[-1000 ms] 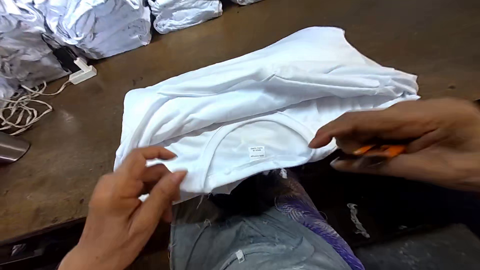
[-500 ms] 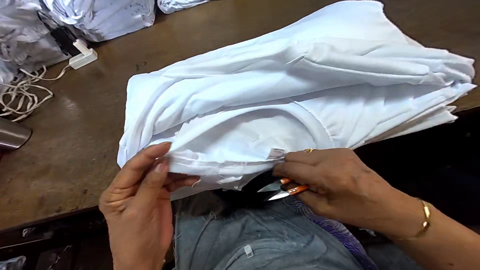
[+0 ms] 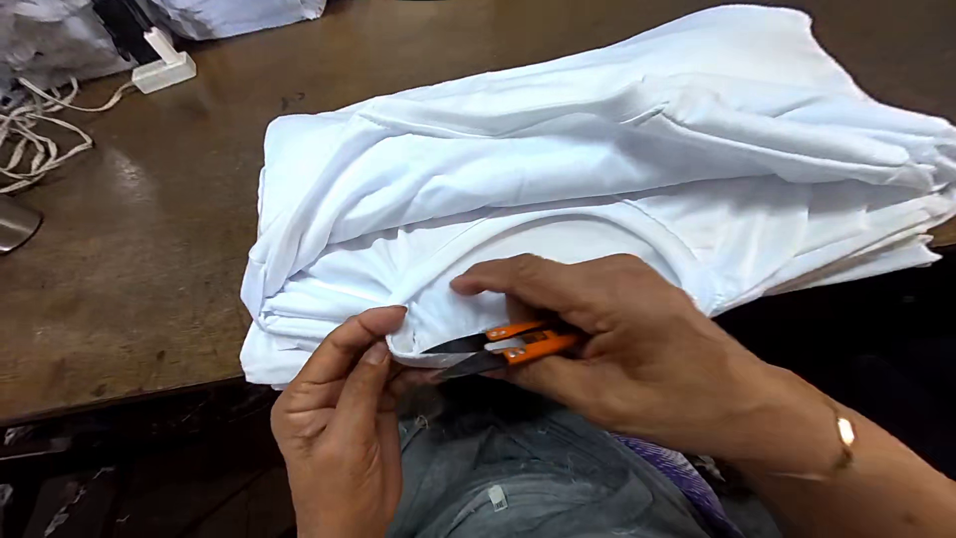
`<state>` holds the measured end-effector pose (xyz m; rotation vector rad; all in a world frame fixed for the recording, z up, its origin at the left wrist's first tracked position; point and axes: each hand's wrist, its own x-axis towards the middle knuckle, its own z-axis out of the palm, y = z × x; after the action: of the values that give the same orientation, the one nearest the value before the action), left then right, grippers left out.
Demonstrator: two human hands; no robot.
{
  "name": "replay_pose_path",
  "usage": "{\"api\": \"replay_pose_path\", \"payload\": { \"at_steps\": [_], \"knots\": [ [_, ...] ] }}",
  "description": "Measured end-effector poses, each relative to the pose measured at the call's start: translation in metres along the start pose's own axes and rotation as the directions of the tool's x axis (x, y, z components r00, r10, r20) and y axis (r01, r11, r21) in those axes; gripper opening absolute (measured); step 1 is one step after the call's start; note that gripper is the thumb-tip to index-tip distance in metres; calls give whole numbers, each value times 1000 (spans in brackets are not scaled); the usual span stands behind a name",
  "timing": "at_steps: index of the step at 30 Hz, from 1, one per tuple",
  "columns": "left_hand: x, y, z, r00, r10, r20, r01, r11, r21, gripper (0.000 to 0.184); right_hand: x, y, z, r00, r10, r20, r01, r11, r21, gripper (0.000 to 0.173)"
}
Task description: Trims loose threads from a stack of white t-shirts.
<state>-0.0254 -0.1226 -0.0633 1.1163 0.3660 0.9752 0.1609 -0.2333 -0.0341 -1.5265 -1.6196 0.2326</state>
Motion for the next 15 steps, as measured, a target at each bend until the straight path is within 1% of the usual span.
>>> {"api": "replay_pose_path", "payload": {
  "at_steps": [2, 3, 5, 7, 9, 11, 15],
  "knots": [
    [-1, 0, 2, 1000, -1, -2, 1, 1000, -21, 25, 9, 2, 9, 990, -136, -26, 135, 990, -45, 18],
    [-1, 0, 2, 1000, -11, 11, 12, 999, -44, 25, 9, 0, 10, 979, -201, -40, 196, 975, -106, 14],
    [-3, 0, 3, 1000, -28, 9, 28, 999, -44, 25, 3, -6, 10, 950, -310, -36, 291, 921, -260, 18],
    [-5, -1, 7, 999, -35, -5, 35, 999, 31, 33, -6, -10, 11, 922, -388, -12, 360, 866, -347, 20],
    [-5, -4, 12, 1000, -20, -3, 20, 995, 98, 45, -15, -10, 16, 908, -419, -6, 384, 837, -390, 21],
    [-4, -5, 15, 1000, -14, 11, 13, 989, 150, 56, -23, -10, 18, 909, -416, 0, 376, 823, -426, 22],
    [-5, -5, 23, 999, -31, -20, 35, 977, 209, 63, -35, -7, 22, 915, -404, -23, 351, 819, -453, 19]
  ]
}}
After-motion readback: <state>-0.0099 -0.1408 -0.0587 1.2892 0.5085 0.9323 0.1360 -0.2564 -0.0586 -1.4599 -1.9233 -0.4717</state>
